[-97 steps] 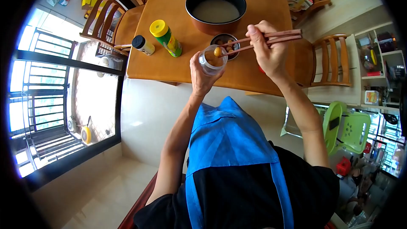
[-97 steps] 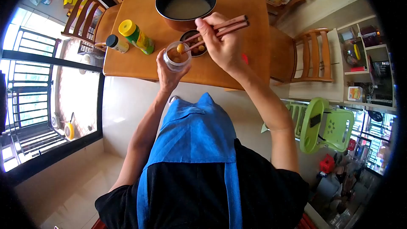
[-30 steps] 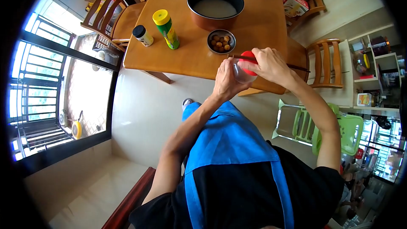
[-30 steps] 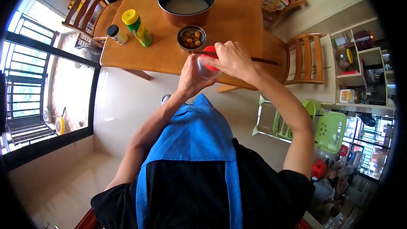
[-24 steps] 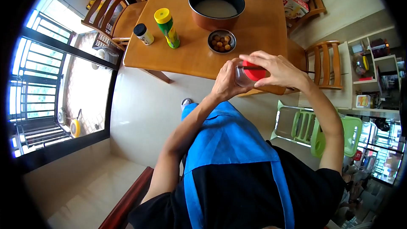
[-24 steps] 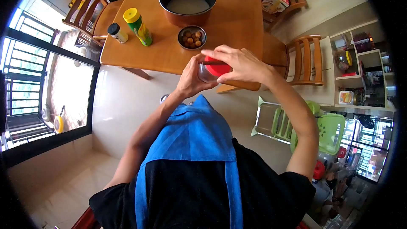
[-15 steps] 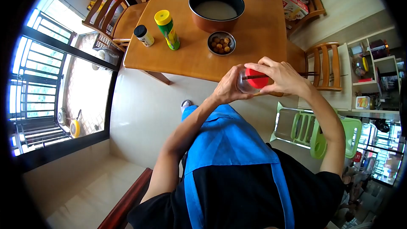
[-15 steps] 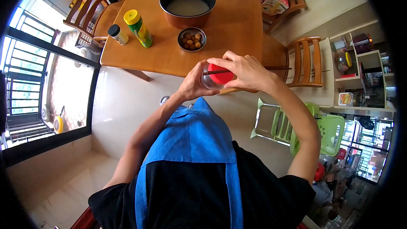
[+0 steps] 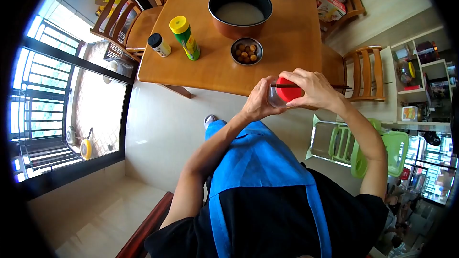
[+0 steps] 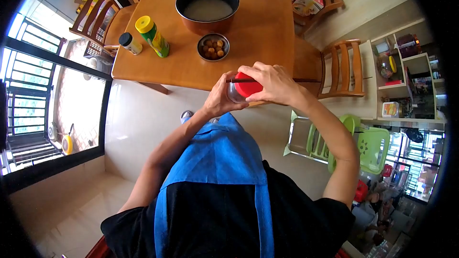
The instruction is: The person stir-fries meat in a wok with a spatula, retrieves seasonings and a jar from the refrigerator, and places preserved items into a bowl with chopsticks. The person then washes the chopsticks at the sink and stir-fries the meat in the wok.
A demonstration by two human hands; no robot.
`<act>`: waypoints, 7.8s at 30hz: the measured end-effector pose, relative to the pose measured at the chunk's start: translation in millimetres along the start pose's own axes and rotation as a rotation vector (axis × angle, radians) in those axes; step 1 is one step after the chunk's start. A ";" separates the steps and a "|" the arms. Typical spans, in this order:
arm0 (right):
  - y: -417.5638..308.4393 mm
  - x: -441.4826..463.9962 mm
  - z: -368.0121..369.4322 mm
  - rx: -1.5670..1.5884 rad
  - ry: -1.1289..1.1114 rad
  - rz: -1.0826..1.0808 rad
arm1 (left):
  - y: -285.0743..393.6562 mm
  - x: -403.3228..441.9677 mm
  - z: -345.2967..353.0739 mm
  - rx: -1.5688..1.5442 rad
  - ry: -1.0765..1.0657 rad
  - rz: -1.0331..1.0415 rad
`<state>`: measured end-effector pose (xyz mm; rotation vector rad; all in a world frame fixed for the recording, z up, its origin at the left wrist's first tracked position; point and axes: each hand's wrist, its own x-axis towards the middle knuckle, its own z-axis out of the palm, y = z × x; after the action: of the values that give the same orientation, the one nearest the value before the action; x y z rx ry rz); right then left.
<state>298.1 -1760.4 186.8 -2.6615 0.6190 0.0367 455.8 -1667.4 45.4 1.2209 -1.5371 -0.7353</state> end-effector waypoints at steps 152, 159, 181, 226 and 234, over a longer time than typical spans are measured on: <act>-1614.6 -11.7 860.8 0.206 -0.176 -0.817 | 406.4 -1585.0 -525.8 -0.651 2.019 -0.635; -1625.9 -47.9 863.9 0.717 -0.734 -0.804 | 396.3 -1591.3 -535.5 -0.609 2.035 -0.587; -1613.8 -77.5 796.6 0.971 -1.152 -0.356 | 392.2 -1640.3 -536.3 0.010 1.729 -0.799; -1429.2 -132.8 462.8 0.654 0.749 -0.815 | 415.6 -1248.9 -782.6 0.845 0.994 -0.431; -1431.9 -109.9 461.1 0.560 0.901 -0.820 | 444.5 -1242.8 -809.5 0.864 1.090 -0.122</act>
<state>842.5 -360.3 322.5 -2.0626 -0.2644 -1.3745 1057.7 -262.0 290.4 1.8837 -0.8010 0.5966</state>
